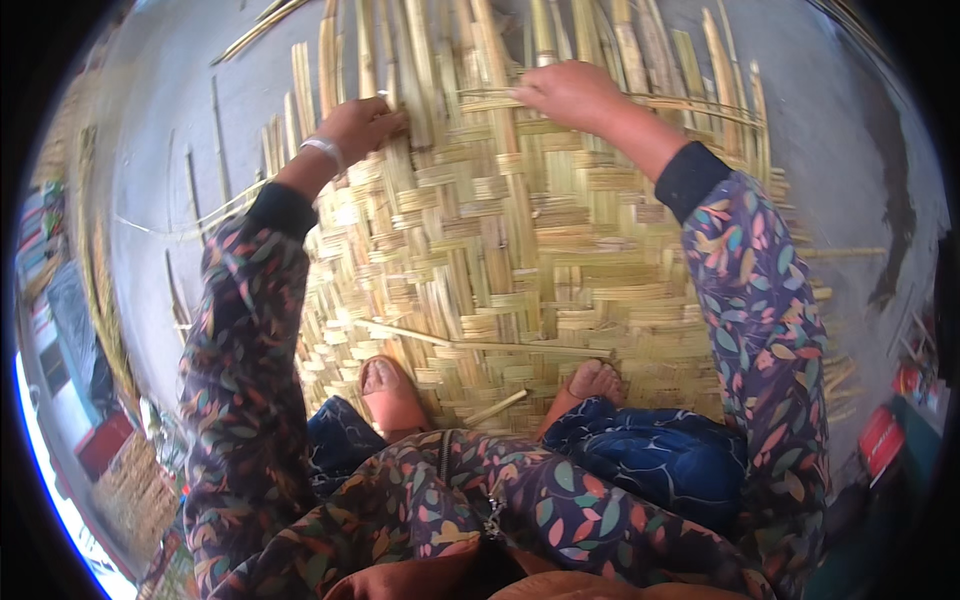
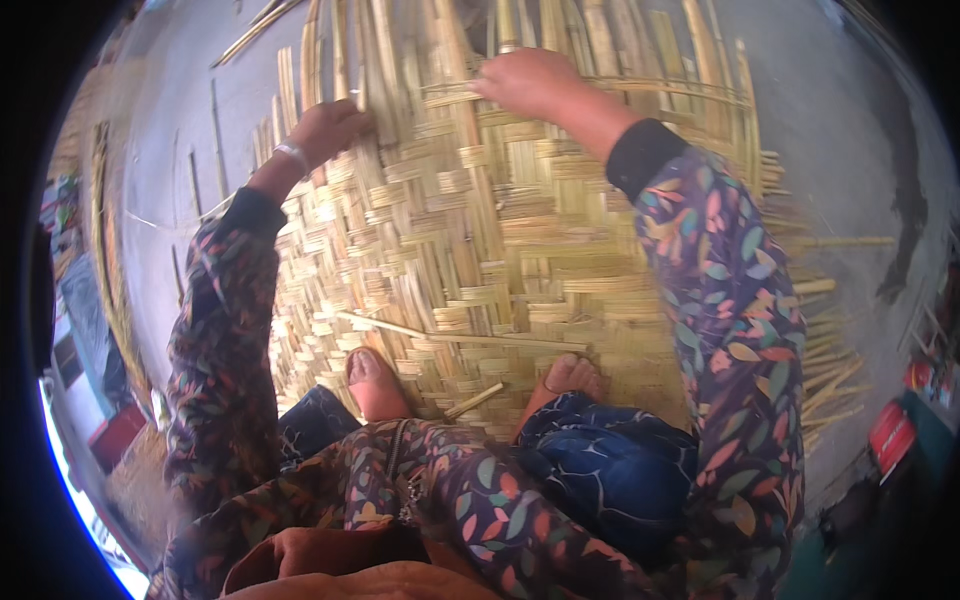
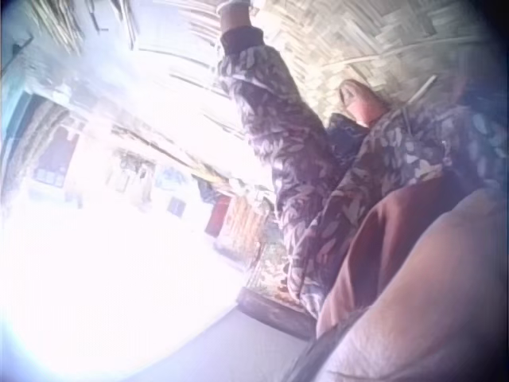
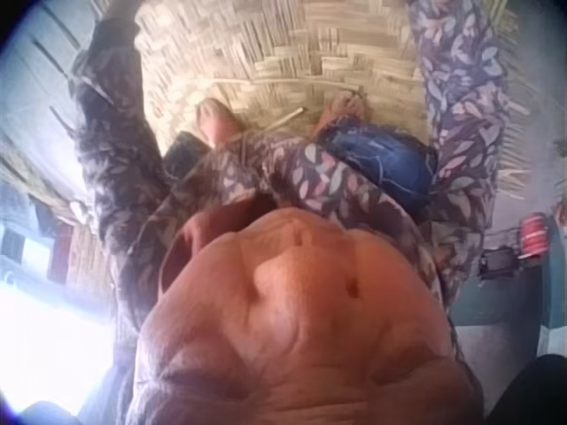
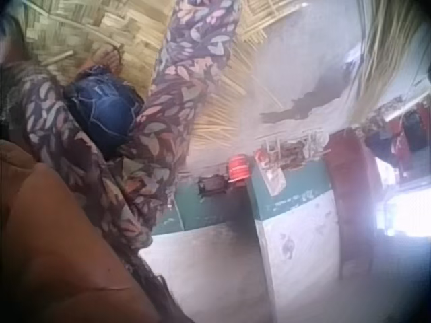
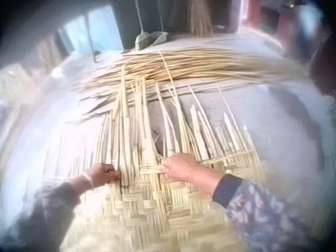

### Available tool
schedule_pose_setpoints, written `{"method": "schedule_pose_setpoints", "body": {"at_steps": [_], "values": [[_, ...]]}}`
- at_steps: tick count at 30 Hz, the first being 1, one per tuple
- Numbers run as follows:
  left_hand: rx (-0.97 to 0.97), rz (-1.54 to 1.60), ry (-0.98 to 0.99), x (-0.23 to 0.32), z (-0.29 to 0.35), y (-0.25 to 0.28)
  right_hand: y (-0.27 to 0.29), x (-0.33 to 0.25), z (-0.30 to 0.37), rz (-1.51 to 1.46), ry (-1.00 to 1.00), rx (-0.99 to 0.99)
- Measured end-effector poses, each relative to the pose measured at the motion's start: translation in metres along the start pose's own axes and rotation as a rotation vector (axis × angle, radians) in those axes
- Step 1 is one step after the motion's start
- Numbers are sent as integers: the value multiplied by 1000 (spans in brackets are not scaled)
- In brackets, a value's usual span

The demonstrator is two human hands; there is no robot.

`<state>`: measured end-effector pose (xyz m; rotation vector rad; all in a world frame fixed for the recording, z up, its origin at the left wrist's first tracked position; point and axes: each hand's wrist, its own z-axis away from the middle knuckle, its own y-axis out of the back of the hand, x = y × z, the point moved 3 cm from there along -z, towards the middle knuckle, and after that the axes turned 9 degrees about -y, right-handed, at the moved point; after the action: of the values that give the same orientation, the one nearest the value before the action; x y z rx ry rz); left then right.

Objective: The person weaves a basket by hand using thin bamboo strips. They interlace the strips in a tight pattern, occasionally adjusting the position of the basket and their hands to continue the weaving process.

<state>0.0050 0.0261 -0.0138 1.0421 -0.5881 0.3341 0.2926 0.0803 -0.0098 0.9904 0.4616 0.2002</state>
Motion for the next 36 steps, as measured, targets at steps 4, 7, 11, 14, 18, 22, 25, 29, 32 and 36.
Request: {"method": "schedule_pose_setpoints", "body": {"at_steps": [4, 7, 11, 14, 18, 22, 25, 29, 32, 36], "values": [[-68, -147, 103, -2, 19, 45, -17, -38, -17, -87, 63, 209], [-63, -89, 145, 0, 21, 36, -8, -45, -14, -12, 36, 82], [-174, -72, 243, -6, 18, 35, 3, -50, -13, -80, 27, 45], [-265, -135, 275, -12, 8, 34, 5, -55, -14, -98, -7, 9], [-230, -51, 248, -11, 14, 40, -1, -52, -14, -147, -34, -38], [-191, -45, 171, -31, 21, 37, -5, -54, -23, -198, 15, 36], [-174, -104, 145, -28, 13, 32, -10, -40, -33, -266, 7, -74], [-308, -930, -88, 22, 10, 28, 14, -23, -22, -260, -16, -194], [10, -552, -254, 55, 0, 17, 15, -15, -18, -342, 1, -226], [196, -268, -497, 84, -21, -18, 14, -19, -10, -368, -2, -168]]}}
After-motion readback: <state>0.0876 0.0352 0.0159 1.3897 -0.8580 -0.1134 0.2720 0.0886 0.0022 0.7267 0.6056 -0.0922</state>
